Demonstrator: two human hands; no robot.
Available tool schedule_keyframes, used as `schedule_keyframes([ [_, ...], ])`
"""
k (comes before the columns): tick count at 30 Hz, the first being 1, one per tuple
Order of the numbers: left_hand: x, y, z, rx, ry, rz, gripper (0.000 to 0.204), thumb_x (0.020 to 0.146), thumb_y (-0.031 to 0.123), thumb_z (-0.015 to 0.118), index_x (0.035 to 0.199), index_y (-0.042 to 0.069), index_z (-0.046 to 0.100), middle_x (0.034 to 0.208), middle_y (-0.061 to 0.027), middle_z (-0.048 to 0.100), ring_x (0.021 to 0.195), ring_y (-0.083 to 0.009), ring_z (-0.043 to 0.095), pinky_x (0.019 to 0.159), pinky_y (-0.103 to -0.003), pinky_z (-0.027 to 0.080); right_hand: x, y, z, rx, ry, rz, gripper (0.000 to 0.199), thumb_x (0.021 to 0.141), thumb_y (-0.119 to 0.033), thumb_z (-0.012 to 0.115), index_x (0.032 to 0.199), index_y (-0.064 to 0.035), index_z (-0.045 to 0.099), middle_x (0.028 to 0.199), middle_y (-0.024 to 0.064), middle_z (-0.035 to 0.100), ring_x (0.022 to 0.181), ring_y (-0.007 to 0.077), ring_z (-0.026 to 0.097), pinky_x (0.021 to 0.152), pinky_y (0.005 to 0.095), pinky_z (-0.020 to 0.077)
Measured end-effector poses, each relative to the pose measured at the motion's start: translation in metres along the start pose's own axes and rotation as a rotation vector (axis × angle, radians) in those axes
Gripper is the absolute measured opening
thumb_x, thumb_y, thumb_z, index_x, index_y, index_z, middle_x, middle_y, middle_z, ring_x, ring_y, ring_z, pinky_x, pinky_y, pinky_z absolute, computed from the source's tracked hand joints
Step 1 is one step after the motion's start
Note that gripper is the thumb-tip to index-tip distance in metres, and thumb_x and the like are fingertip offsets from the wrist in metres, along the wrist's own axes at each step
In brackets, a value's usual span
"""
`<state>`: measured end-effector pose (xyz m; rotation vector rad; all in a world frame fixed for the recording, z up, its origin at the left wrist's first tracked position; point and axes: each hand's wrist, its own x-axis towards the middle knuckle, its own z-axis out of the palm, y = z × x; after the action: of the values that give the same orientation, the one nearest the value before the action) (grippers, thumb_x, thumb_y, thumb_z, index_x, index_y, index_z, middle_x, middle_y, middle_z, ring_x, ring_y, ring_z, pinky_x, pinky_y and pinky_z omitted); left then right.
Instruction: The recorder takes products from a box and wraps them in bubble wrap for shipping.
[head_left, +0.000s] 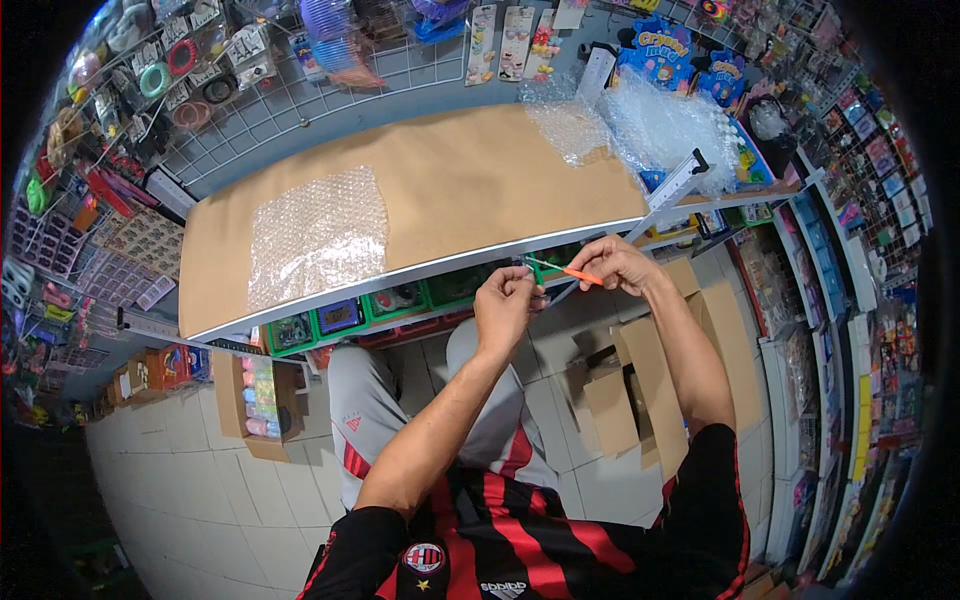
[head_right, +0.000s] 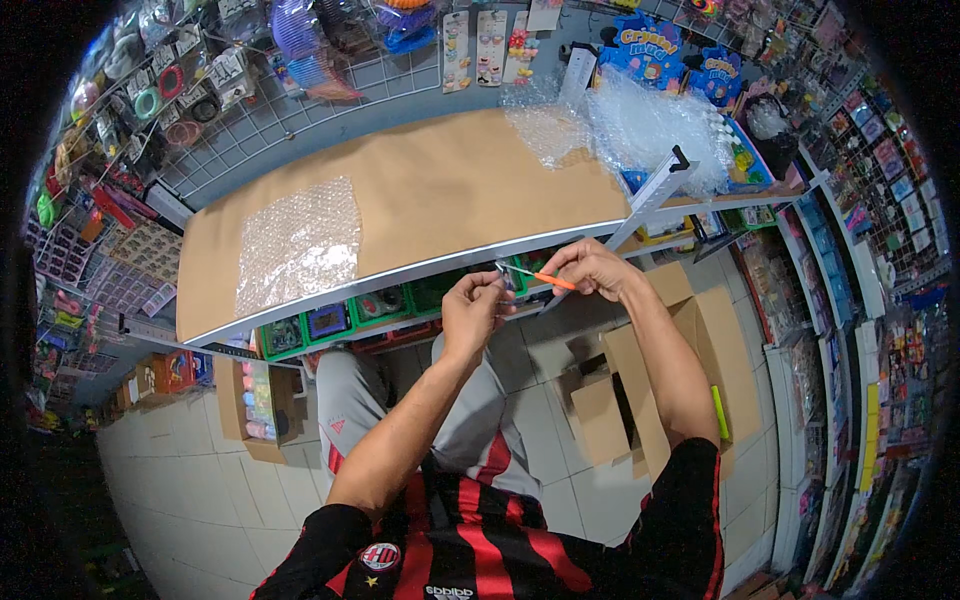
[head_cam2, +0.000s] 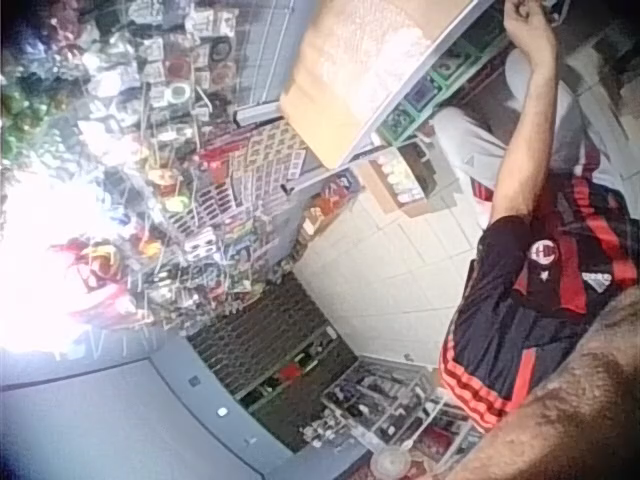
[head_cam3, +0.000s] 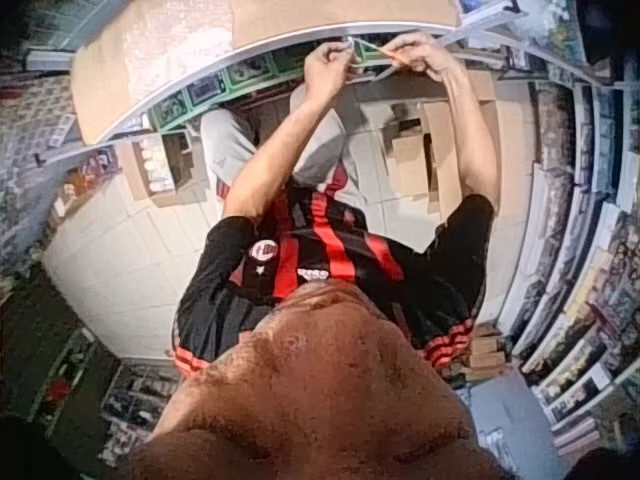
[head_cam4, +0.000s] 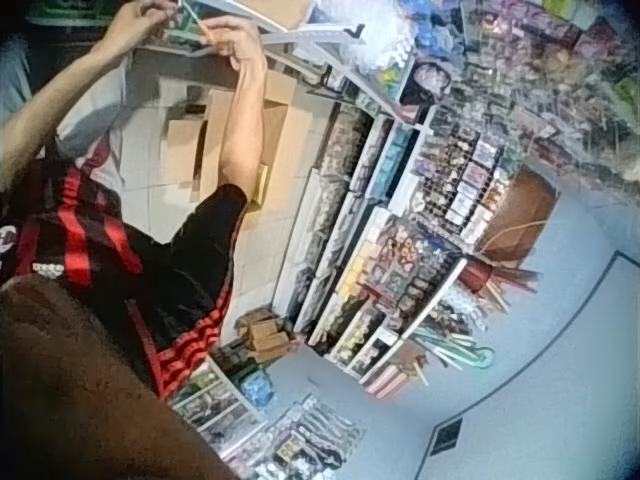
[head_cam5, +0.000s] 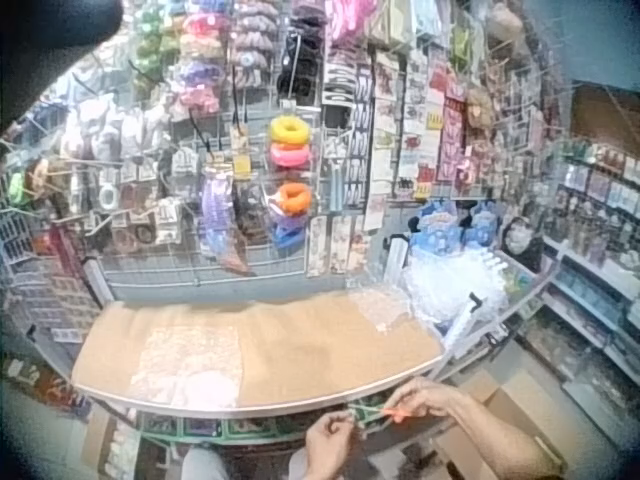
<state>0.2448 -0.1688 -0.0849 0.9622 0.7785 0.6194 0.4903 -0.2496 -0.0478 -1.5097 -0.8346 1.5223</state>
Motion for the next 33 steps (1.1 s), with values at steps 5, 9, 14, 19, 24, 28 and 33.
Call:
schedule_keyframes([
  [5, -0.010, -0.011, -0.009, 0.012, -0.030, -0.021, 0.022, 0.101, 0.016, 0.063, 0.117, 0.000, 0.063, 0.088, -0.0078, 0.075, 0.071, -0.0132, 0.072, 0.056, -0.023, 0.050, -0.005, 0.012, 0.000, 0.033, -0.108, 0.067, 0.039, 0.075, 0.001, 0.068, 0.113, 0.0044, 0.073, 0.087, 0.0122, 0.077, 0.053, 0.0050, 0.058, 0.044, 0.0157, 0.0413],
  [9, -0.028, -0.012, -0.009, -0.015, -0.087, -0.087, 0.021, 0.100, 0.011, 0.062, 0.118, 0.001, 0.062, 0.089, -0.0077, 0.075, 0.072, -0.0130, 0.073, 0.056, -0.022, 0.049, -0.010, 0.044, -0.002, 0.061, -0.043, 0.092, 0.040, 0.075, 0.001, 0.060, 0.114, -0.0005, 0.070, 0.091, 0.0096, 0.075, 0.058, 0.0052, 0.058, 0.046, 0.0190, 0.0426],
  [14, -0.037, -0.011, -0.006, -0.002, -0.132, -0.097, 0.024, 0.100, 0.013, 0.063, 0.120, 0.001, 0.062, 0.091, -0.0073, 0.076, 0.075, -0.0130, 0.073, 0.060, -0.022, 0.051, -0.025, 0.071, 0.027, 0.332, 0.099, 0.028, 0.035, 0.081, -0.002, 0.063, 0.116, -0.0055, 0.062, 0.093, 0.0075, 0.073, 0.064, 0.0046, 0.059, 0.046, 0.0185, 0.0405],
  [19, -0.033, -0.016, -0.003, 0.056, -0.155, -0.022, 0.026, 0.101, 0.016, 0.065, 0.121, 0.001, 0.062, 0.092, -0.0078, 0.076, 0.076, -0.0128, 0.073, 0.061, -0.023, 0.052, -0.030, 0.056, 0.071, 0.203, 0.391, -0.179, 0.026, 0.087, -0.022, 0.081, 0.106, -0.0082, 0.069, 0.077, -0.0037, 0.061, 0.060, 0.0016, 0.047, 0.046, 0.0196, 0.0273],
  [24, -0.030, -0.014, 0.007, 0.098, -0.164, 0.020, 0.028, 0.101, 0.019, 0.066, 0.121, 0.000, 0.062, 0.092, -0.0085, 0.076, 0.076, -0.0129, 0.073, 0.062, -0.024, 0.052, -0.026, 0.036, 0.086, -0.105, 0.461, -0.362, 0.021, 0.086, -0.017, 0.083, 0.097, -0.0018, 0.074, 0.077, -0.0016, 0.067, 0.069, 0.0067, 0.058, 0.061, 0.0237, 0.0453],
  [28, -0.026, -0.013, 0.013, 0.163, -0.153, 0.068, 0.031, 0.101, 0.022, 0.067, 0.121, -0.001, 0.062, 0.091, -0.0098, 0.076, 0.075, -0.0139, 0.073, 0.060, -0.024, 0.053, -0.022, 0.032, 0.084, -0.140, 0.416, -0.385, 0.018, 0.087, -0.016, 0.081, 0.095, -0.0004, 0.075, 0.081, 0.0015, 0.071, 0.073, 0.0102, 0.063, 0.070, 0.0280, 0.0507],
  [33, -0.011, -0.006, 0.012, 0.241, -0.155, -0.102, 0.036, 0.102, 0.028, 0.069, 0.121, -0.002, 0.061, 0.088, -0.0115, 0.075, 0.072, -0.0145, 0.072, 0.058, -0.024, 0.053, -0.014, 0.016, 0.094, -0.329, 0.683, -0.394, 0.012, 0.088, -0.013, 0.080, 0.088, -0.0016, 0.076, 0.076, -0.0003, 0.069, 0.070, 0.0071, 0.058, 0.064, 0.0259, 0.0468],
])
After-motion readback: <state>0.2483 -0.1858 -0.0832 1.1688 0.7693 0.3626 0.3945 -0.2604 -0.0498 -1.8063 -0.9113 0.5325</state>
